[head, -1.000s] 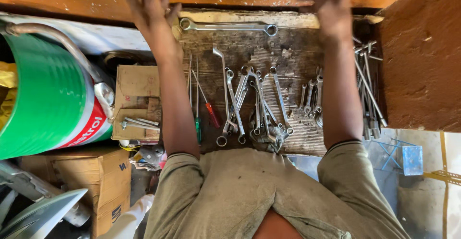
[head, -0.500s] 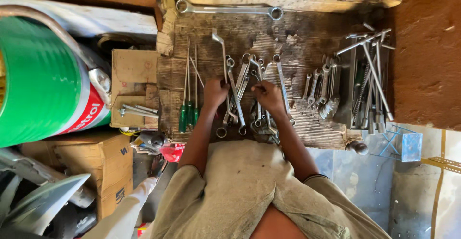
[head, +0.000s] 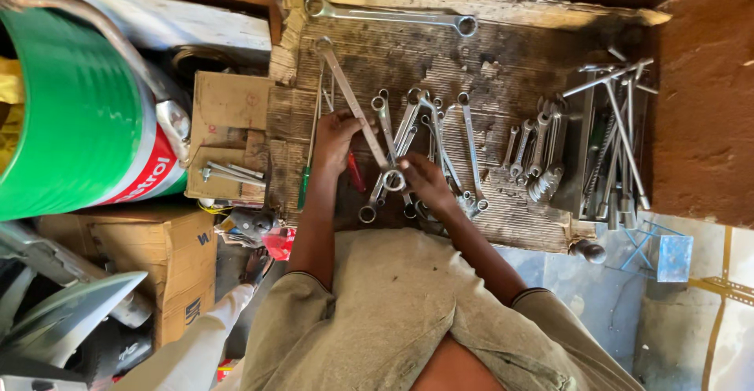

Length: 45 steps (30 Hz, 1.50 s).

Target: The person sorts and arranges wrenches, combination spanners, T-handle tools and screwdrivers on a workbench board, picking each item by hand and laying it in rows, and wipes the board with a cloth partway through. They continue aligning the tools into an ordered layout on the bench.

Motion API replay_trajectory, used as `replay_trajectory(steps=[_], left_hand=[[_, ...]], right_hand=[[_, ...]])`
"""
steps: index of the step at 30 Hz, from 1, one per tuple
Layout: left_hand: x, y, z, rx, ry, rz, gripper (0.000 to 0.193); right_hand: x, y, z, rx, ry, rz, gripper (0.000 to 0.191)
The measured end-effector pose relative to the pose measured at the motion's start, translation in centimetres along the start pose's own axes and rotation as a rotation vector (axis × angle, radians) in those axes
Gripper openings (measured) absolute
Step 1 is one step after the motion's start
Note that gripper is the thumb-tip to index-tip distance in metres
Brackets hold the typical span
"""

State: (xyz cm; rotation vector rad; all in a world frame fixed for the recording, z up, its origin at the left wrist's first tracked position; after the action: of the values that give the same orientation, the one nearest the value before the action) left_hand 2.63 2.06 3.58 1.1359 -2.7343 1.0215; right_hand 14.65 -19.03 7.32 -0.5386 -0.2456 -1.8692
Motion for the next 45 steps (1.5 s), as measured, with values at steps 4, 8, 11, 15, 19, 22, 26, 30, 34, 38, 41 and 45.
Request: replay_trajectory(steps=[4, 8, 11, 15, 19, 22, 26, 30, 34, 38, 41, 45], left_hand=[[0.8, -2.3, -0.8, -0.022, -0.174, 0.037, 0.016], [1.2, -4.7, -1.4, -0.073, -0.214, 0.018, 0.026], [0.8, -5.8, -3.0, 0.015, -0.365, 0.015, 0.045], [-1.6, -3.3, -6.7, 0.270, -0.542, 0.014, 0.075], [-3.4, -0.8, -5.7, 0.503, -0.503, 0.037, 0.077], [-5.3, 1.3, -3.7, 0.601, -0.487, -0.018, 0.071], [-9.7, 3.4, -2.4, 0.537, -0.531, 0.057, 0.053], [-14.5, 4.8, -3.1, 0.458, -0.415, -0.158, 0.037], [-19.6, 4.9, -5.5, 0.399, -0.368, -0.059, 0.022], [-23.6, 3.6, -7.3, 0.329, -0.362, -0.159, 0.030], [-26.3, 3.0, -8.6, 0.244, -0.296, -0.297, 0.048], [-28.7, 3.6, -9.3, -0.933, -0.280, -0.393, 0.054]], right_hand=[[0.2, -0.5, -0.1, -0.519, 0.019, 0.064, 0.037], [0.2, 0.6, -0.1, -0.426, 0.211, -0.038, 0.043], [0.3, 3.2, 0.3, -0.356, 0.212, -0.129, 0.039], [0.3, 7.8, 1.4, -0.218, 0.210, -0.194, 0.026], [-1.6, 10.5, 3.1, -0.253, 0.350, -0.219, 0.020], [-3.5, 12.0, 5.1, -0.241, 0.396, -0.302, 0.020], [-6.6, 14.1, 7.8, -0.125, 0.398, -0.322, 0.022], [-10.5, 16.7, 8.7, -0.175, 0.423, -0.230, 0.029], [-15.3, 19.6, 8.8, -0.120, 0.651, -0.111, 0.034], [-20.8, 21.8, 9.3, -0.145, 0.757, -0.034, 0.051], [-24.0, 22.5, 9.8, -0.109, 0.646, -0.023, 0.047], [-26.8, 22.1, 11.0, 0.525, 0.712, -0.367, 0.035]])
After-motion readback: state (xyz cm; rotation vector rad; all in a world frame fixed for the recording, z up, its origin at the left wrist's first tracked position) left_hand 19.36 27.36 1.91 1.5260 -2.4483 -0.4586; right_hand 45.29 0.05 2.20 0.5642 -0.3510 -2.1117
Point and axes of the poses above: each hand's wrist, its own x-axis away from the middle knuckle, its own y-axis out of the back of the hand, z = x × y, the point moved 1 cm from there along -x, towards the middle knuckle, and after that the axes turned 8 degrees about z, right-handed, at the moved point
